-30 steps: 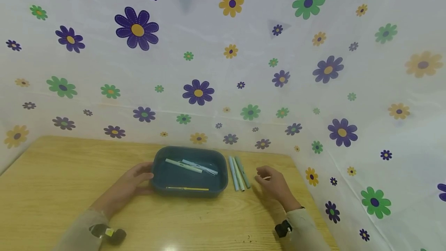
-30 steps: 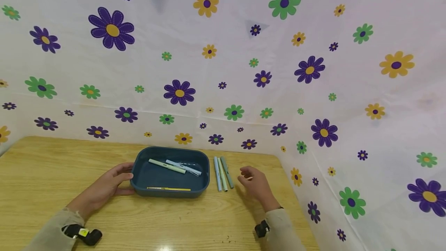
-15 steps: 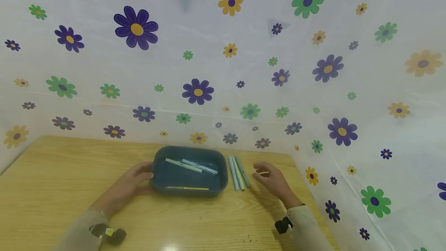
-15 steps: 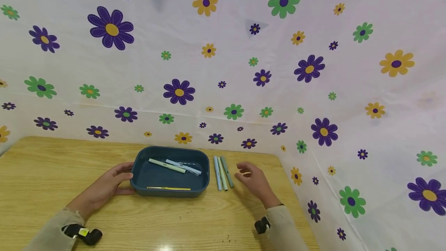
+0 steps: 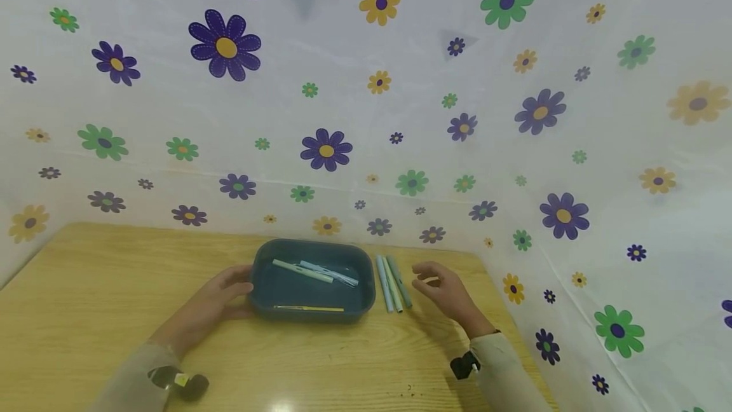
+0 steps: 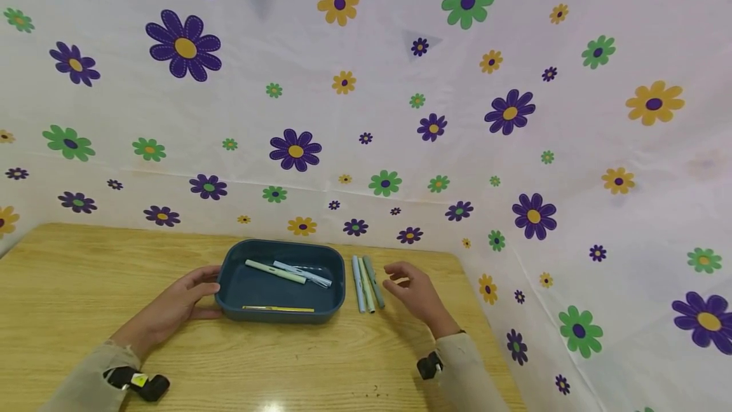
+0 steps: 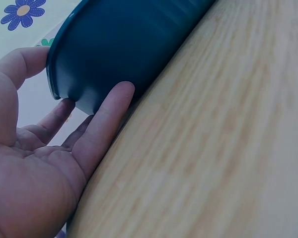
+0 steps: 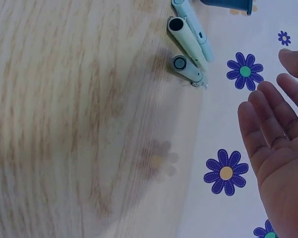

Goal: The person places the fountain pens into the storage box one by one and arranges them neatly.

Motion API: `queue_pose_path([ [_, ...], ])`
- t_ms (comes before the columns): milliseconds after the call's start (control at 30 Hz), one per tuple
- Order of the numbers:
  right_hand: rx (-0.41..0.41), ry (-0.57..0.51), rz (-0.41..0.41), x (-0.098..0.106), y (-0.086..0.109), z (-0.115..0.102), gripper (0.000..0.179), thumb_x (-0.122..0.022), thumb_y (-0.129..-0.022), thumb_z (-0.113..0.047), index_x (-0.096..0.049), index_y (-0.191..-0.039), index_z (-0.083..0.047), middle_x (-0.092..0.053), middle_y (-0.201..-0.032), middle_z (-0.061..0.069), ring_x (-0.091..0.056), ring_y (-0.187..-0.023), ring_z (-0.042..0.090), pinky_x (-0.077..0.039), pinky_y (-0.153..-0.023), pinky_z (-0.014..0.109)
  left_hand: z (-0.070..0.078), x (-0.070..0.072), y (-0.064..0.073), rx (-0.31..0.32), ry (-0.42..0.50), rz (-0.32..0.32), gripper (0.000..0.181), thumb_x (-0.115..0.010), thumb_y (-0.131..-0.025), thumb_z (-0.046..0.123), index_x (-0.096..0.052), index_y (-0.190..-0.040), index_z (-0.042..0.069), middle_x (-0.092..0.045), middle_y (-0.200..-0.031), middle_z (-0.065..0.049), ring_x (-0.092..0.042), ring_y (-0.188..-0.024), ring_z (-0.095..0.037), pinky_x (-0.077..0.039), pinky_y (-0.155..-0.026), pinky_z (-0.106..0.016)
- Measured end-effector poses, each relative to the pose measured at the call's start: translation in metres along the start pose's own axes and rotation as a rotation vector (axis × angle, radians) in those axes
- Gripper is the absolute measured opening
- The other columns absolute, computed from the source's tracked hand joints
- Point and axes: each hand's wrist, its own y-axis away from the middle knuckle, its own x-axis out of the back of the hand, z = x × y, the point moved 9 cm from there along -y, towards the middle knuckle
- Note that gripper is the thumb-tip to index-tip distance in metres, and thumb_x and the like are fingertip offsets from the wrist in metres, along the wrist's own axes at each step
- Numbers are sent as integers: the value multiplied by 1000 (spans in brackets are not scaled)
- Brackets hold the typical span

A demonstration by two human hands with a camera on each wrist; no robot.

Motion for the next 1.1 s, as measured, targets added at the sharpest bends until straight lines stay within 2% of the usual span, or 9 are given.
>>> queue_pose_path([
  [267,57,28,-13,-1,-4,-15,32,-60,-92,-39,-60,-120,-23,-61,-120,6,-58,-102,23,-54,-85,40,2,0,1,-3,8,-3,58,-58,-94,29,-33,-144,11,-33,-146,-12,-53,-119,-33,-53,-92,-47],
  [467,79,56,-18,-6,-9,-22,31,-60,-92,-36,-59,-121,-25,-60,-120,-2,-60,-104,18,-55,-87,35,2,0,1,-7,-3,-1,59,-58,-94,30,-33,-144,12,-33,-146,-11,-54,-119,-33,-53,-92,-46],
  [700,95,36,-28,-13,-13,-30,30,-60,-93,-33,-58,-122,-25,-60,-121,3,-59,-105,21,-54,-88,39,2,-1,1,-7,-16,-1,59,-58,-94,31,-33,-144,12,-33,-146,-11,-54,-118,-35,-53,-91,-47],
  [967,90,35,-63,-25,-17,-40,27,-62,-92,-31,-61,-118,-24,-61,-120,5,-61,-102,15,-56,-85,32,2,-1,0,3,-8,6,57,-58,-94,30,-35,-143,13,-35,-145,-10,-53,-119,-34,-53,-91,-47],
  [1100,94,26,-77,-32,-18,-47,28,-64,-92,-26,-61,-119,-22,-62,-120,7,-61,-102,17,-56,-85,35,3,-1,1,1,-14,5,58,-58,-94,31,-34,-143,13,-34,-145,-11,-53,-120,-33,-53,-91,-47],
])
